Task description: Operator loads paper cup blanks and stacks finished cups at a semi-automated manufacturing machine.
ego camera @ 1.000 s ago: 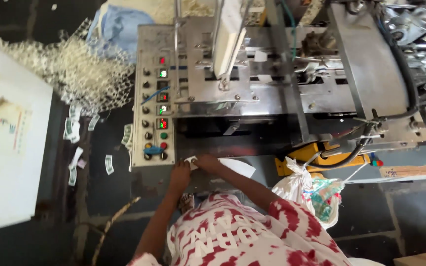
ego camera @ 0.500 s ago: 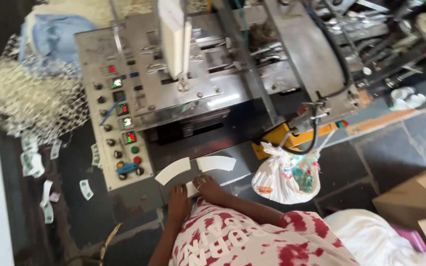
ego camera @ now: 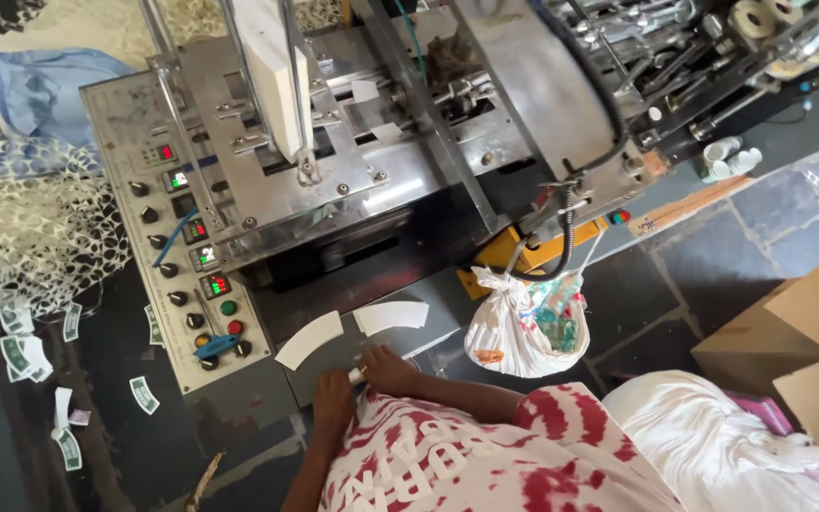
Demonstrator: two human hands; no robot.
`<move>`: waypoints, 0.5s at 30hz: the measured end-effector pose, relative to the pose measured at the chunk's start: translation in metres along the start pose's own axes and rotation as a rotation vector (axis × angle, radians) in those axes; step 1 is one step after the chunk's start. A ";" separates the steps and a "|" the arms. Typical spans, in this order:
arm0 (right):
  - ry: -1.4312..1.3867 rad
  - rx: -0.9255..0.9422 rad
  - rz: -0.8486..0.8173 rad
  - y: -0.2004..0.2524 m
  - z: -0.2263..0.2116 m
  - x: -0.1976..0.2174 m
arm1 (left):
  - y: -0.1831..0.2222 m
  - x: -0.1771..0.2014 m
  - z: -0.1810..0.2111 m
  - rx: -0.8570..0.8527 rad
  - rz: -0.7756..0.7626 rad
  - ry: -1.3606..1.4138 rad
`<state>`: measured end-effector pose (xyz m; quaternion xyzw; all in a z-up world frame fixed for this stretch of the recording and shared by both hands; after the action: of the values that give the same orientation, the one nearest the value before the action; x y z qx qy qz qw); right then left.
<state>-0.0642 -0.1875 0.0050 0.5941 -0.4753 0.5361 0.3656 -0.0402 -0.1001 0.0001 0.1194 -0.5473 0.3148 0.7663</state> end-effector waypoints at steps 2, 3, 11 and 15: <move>-0.038 0.002 0.021 -0.008 0.007 0.020 | -0.008 0.010 -0.003 -0.018 0.064 0.012; -0.160 -0.021 0.012 -0.012 0.013 0.030 | -0.017 0.023 -0.002 -0.033 0.087 -0.002; -1.676 -1.101 0.202 0.013 0.123 0.057 | -0.108 0.071 0.020 -0.094 0.091 0.081; -1.394 -0.984 0.433 0.023 0.157 0.100 | -0.145 0.062 0.034 0.032 0.203 0.205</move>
<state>-0.0432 -0.3592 0.0769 0.4580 -0.8696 -0.1569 0.0971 0.0356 -0.2081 0.0929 0.0431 -0.4703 0.4099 0.7804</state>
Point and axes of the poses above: each hand's wrist, its own y-axis away from the middle knuckle, its own x-axis out of the back of the hand, z = x × y, the point moved 10 cm from there along -y, towards the middle knuckle, and after that the axes turned 8 degrees about -x, right-handed, at the moved point
